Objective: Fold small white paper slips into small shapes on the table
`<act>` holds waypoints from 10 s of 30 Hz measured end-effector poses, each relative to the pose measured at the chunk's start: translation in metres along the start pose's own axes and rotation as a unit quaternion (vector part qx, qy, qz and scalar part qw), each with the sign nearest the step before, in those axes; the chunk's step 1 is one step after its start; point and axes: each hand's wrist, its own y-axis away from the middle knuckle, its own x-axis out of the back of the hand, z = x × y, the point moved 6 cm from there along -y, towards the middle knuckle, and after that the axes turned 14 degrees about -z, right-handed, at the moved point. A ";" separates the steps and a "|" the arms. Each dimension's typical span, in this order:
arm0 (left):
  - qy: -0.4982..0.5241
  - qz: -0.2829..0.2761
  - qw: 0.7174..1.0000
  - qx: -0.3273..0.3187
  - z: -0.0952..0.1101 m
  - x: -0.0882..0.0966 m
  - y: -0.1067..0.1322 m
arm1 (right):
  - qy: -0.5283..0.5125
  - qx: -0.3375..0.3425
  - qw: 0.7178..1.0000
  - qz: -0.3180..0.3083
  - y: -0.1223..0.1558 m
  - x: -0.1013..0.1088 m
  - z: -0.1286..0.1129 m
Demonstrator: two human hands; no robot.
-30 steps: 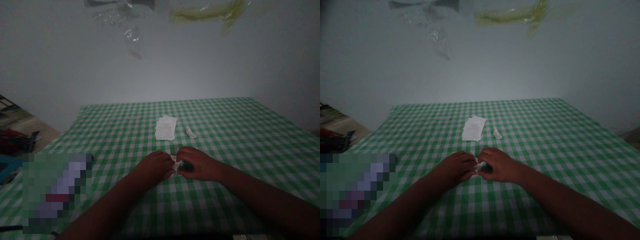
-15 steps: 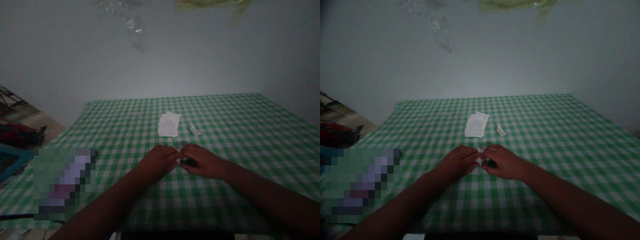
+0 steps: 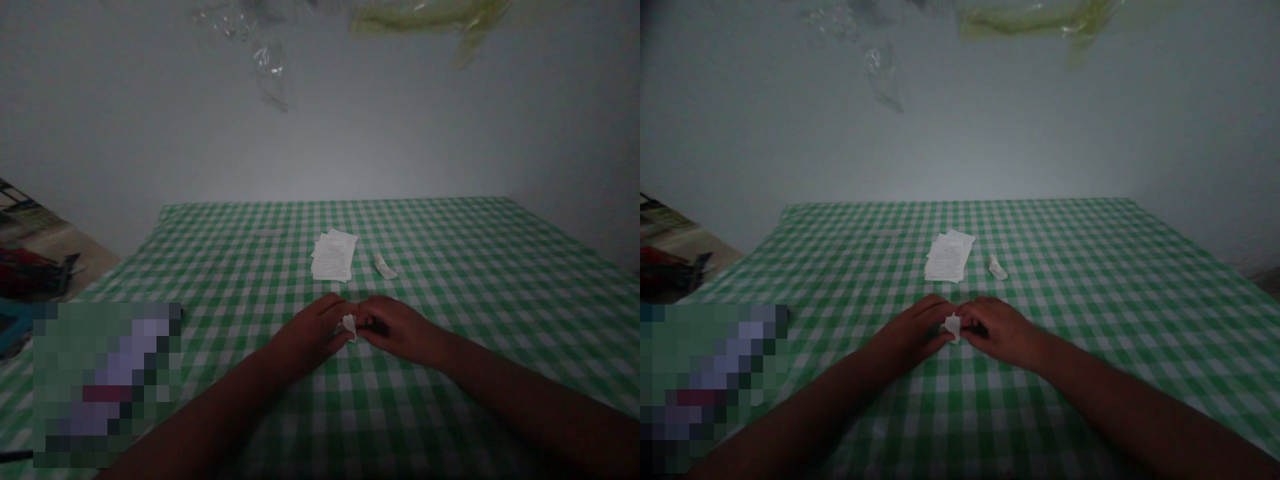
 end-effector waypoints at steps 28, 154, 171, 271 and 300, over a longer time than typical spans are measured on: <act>-0.026 -0.071 0.997 0.004 -0.008 -0.004 0.001 | 0.142 0.089 0.986 0.010 0.009 0.003 -0.017; -0.150 -0.168 0.973 0.054 0.008 0.003 0.019 | 0.276 -0.121 0.951 -0.064 0.012 -0.004 -0.014; -0.151 -0.182 0.969 0.070 0.008 0.003 0.019 | 0.274 -0.123 0.952 -0.062 0.015 -0.013 -0.020; -0.182 -0.152 0.970 0.060 0.021 -0.010 0.011 | 0.286 -0.199 0.937 -0.006 0.019 0.022 -0.003; -0.162 -0.154 0.973 0.066 0.020 -0.009 0.016 | 0.142 -0.226 0.954 0.138 0.004 0.020 0.029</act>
